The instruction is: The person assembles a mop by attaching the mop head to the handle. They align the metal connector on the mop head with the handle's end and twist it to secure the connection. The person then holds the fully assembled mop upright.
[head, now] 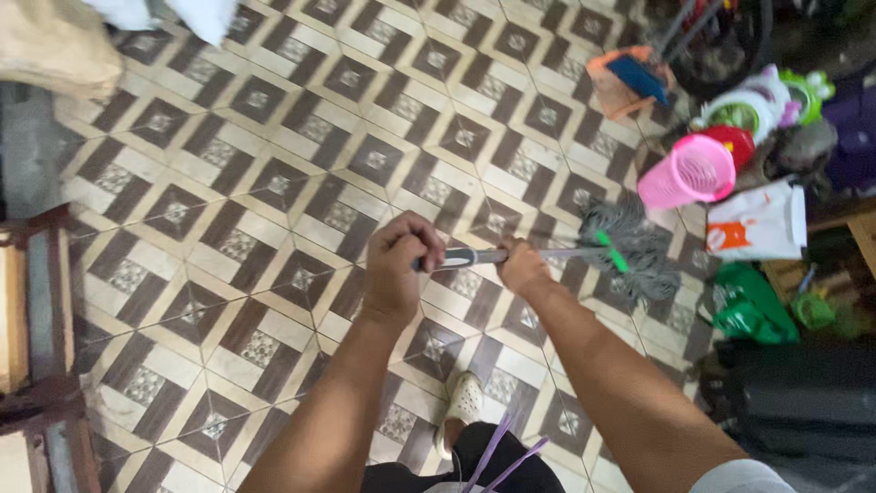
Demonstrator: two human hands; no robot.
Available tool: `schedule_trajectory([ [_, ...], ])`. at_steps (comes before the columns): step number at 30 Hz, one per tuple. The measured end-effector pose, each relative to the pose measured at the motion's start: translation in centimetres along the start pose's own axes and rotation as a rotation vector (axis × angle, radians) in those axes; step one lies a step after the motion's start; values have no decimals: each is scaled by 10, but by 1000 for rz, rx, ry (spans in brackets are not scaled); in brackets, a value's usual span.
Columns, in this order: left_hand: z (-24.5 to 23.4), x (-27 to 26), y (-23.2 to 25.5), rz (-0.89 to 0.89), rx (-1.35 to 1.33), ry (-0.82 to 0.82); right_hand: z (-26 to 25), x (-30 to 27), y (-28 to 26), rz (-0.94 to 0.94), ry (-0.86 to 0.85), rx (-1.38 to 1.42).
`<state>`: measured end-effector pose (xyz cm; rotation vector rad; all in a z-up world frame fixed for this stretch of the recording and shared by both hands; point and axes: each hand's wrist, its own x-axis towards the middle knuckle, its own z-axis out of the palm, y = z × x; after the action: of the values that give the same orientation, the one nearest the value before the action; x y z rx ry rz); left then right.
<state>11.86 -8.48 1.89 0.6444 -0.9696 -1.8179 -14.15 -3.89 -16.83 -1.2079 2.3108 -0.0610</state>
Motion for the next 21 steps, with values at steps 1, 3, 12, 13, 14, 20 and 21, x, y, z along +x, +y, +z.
schedule_trajectory([
  [1,-11,-4,19,20,29,22,2,-5,-24,-12,-16,36],
  [3,-35,-14,56,58,87,67,6,-14,-71,-134,18,55],
  [12,-164,-76,201,291,40,172,44,-88,-297,-507,46,223],
  [13,-179,-86,217,338,67,188,53,-97,-320,-612,67,251],
  [14,-193,-97,232,385,95,204,59,-103,-343,-619,-1,247],
  [20,-257,-144,292,584,15,456,92,-152,-454,-760,-130,234],
  [21,-264,-145,294,606,-37,491,91,-160,-462,-731,-164,218],
])
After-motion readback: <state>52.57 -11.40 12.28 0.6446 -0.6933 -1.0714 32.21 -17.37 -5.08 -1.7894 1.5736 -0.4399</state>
